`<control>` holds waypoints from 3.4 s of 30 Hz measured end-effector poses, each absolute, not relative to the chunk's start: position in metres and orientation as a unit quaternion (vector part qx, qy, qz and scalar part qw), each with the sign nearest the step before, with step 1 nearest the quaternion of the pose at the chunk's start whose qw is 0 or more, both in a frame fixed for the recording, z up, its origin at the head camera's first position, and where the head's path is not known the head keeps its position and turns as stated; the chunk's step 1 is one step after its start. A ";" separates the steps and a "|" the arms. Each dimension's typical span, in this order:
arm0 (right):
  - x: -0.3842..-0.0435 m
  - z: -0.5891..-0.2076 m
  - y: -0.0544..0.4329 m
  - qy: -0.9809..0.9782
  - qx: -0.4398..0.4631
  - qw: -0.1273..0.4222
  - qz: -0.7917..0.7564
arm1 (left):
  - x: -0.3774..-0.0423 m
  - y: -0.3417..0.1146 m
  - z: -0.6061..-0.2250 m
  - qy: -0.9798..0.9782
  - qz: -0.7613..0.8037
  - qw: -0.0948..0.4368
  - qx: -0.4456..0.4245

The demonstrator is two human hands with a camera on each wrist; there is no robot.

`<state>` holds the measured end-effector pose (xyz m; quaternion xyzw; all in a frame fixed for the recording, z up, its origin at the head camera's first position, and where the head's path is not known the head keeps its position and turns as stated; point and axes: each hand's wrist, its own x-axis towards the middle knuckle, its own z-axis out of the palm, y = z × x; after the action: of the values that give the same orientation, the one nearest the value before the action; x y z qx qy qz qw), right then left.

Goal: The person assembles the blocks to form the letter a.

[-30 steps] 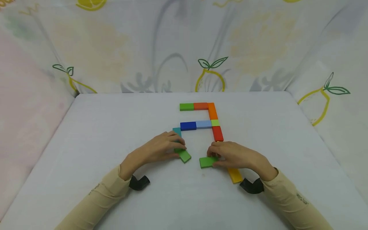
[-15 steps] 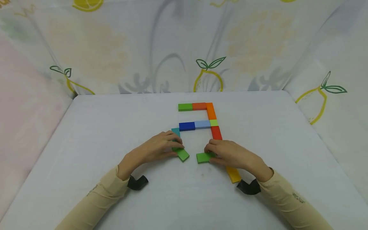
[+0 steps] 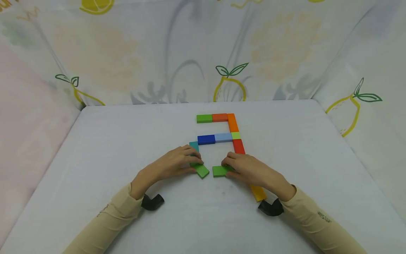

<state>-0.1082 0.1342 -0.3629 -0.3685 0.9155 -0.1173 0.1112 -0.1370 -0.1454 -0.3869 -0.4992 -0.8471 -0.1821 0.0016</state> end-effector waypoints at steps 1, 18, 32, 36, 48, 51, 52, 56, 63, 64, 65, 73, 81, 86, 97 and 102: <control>-0.108 -0.363 0.134 0.915 -0.370 0.109 -0.118 | -0.137 -0.145 -0.387 -0.847 -0.182 0.002 -0.499; -0.108 -0.369 0.133 0.910 -0.392 0.069 -0.118 | -0.137 -0.144 -0.388 -0.850 -0.172 0.015 -0.498; -0.111 -0.360 0.138 0.909 -0.391 0.079 -0.118 | -0.131 -0.135 -0.388 -0.866 -0.116 0.054 -0.483; -0.117 -0.345 0.154 0.917 -0.353 0.106 -0.151 | -0.128 -0.132 -0.388 -0.865 -0.111 0.070 -0.484; -0.127 -0.334 0.182 0.944 -0.267 0.167 -0.097 | -0.125 -0.130 -0.388 -0.871 -0.105 0.068 -0.474; -0.127 -0.337 0.180 0.951 -0.252 0.164 -0.069 | -0.125 -0.129 -0.388 -0.871 -0.104 0.073 -0.475; -0.127 -0.337 0.179 0.953 -0.249 0.163 -0.065 | -0.125 -0.128 -0.388 -0.871 -0.104 0.075 -0.475; -0.127 -0.340 0.178 0.954 -0.245 0.163 -0.063 | -0.124 -0.127 -0.388 -0.870 -0.105 0.079 -0.476; -0.129 -0.346 0.175 0.954 -0.247 0.160 -0.057 | -0.122 -0.125 -0.390 -0.876 -0.107 0.076 -0.464; -0.129 -0.347 0.175 0.954 -0.247 0.159 -0.056 | -0.122 -0.125 -0.389 -0.877 -0.106 0.077 -0.463; -0.129 -0.347 0.175 0.955 -0.246 0.159 -0.055 | -0.122 -0.124 -0.389 -0.877 -0.106 0.079 -0.461; -0.128 -0.349 0.173 0.954 -0.248 0.157 -0.056 | -0.119 -0.120 -0.391 -0.882 -0.111 0.081 -0.451; -0.127 -0.348 0.172 0.954 -0.252 0.153 -0.058 | -0.118 -0.118 -0.391 -0.885 -0.109 0.080 -0.445; -0.127 -0.346 0.172 0.953 -0.255 0.152 -0.058 | -0.118 -0.118 -0.391 -0.884 -0.109 0.086 -0.446; -0.128 -0.345 0.175 0.952 -0.252 0.157 -0.069 | -0.120 -0.123 -0.387 -0.885 -0.119 0.075 -0.443; -0.128 -0.335 0.181 0.953 -0.248 0.154 -0.079 | -0.132 -0.140 -0.376 -0.896 -0.191 0.052 -0.397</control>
<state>-0.1281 0.1811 -0.3355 -0.2477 0.9531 -0.0793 0.1545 -0.1315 -0.1399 -0.3762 -0.3971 -0.8962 -0.1906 0.0523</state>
